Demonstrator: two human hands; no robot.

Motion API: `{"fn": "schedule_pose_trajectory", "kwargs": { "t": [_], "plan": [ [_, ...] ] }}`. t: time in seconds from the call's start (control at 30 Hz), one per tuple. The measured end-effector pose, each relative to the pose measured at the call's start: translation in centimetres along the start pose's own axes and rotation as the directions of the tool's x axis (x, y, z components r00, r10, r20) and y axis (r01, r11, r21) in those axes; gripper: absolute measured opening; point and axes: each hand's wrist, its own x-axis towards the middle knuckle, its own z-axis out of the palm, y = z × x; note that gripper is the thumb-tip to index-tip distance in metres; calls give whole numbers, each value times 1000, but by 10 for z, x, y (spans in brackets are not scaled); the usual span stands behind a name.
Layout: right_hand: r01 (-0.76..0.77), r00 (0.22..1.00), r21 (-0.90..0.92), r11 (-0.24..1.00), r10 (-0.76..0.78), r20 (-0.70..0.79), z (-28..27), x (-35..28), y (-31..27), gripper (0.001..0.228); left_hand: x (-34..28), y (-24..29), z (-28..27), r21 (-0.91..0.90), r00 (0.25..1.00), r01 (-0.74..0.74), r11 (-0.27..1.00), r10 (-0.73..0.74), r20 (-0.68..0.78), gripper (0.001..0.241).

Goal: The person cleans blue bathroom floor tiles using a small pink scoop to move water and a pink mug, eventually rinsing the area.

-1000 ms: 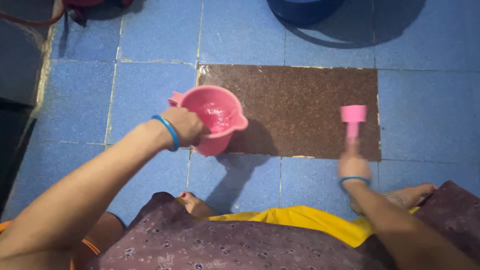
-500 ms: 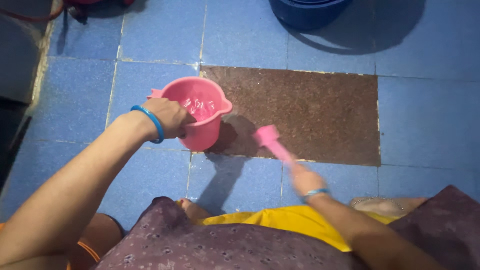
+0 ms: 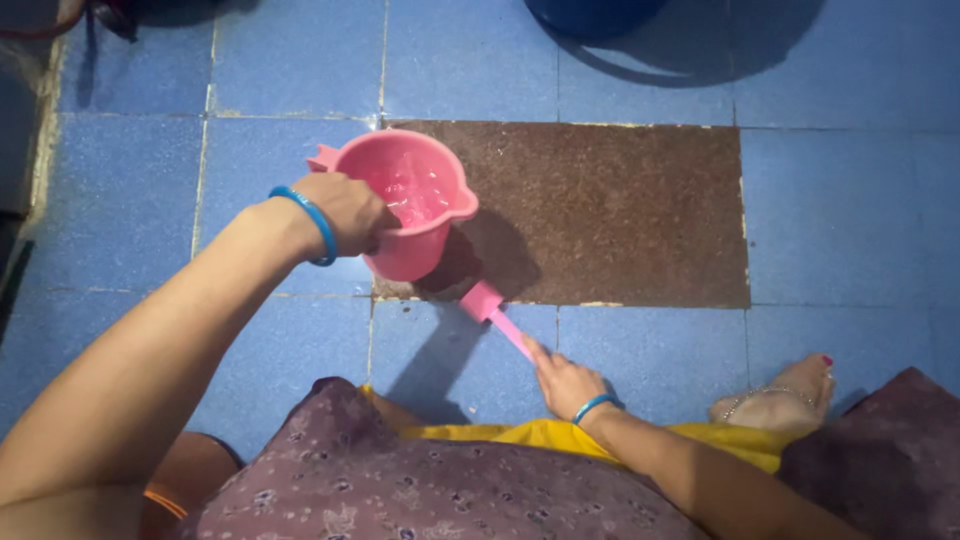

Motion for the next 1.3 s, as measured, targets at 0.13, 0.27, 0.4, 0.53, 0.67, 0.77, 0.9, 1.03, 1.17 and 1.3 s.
{"fn": "schedule_pose_trajectory", "kwargs": {
  "t": [0.13, 0.27, 0.4, 0.53, 0.67, 0.77, 0.9, 1.03, 1.17, 1.3],
  "plan": [
    [-321, 947, -52, 946, 322, 13, -35, -26, 22, 59, 3, -1, 1, -21, 998, -57, 998, 57, -26, 15],
    [-758, 602, 168, 630, 776, -188, -63, -49, 92, 65, -4, 3, 0, -39, 1000, -24, 999, 24, 1, 16],
    [-815, 353, 388, 431, 899, -259, -70, -31, 136, 58, -6, 7, -3, -31, 998, -54, 998, 55, 7, 17],
    [-757, 212, 606, 243, 969, -123, -42, -3, 94, 33, -15, 7, -3, -41, 1000, -20, 999, 20, -12, 17],
    [-677, 682, 243, 694, 717, -148, 3, 3, 24, 68, -12, 9, -6, -77, 999, 11, 997, -9, 34, 20],
    [-628, 735, 212, 749, 660, -155, 9, 9, 36, 60, -11, 13, -6, -1, 999, -9, 1000, 9, 50, 20],
    [-748, 553, 276, 604, 797, -243, -34, 5, 140, 47, -10, 13, -8, -44, 999, 17, 999, -15, 48, 21],
    [-808, 273, 463, 365, 927, -255, -64, 0, 207, 39, -12, 13, -4, -52, 999, 6, 999, -4, 43, 19],
    [-761, 540, 267, 591, 806, -245, -50, 5, 145, 36, -6, 15, -2, 40, 997, -18, 999, 15, 72, 19],
    [-327, 944, -20, 945, 328, 34, -25, 21, 22, 58, 7, 32, 0, 69, 993, -76, 995, 69, 98, 20]
  ]
}}
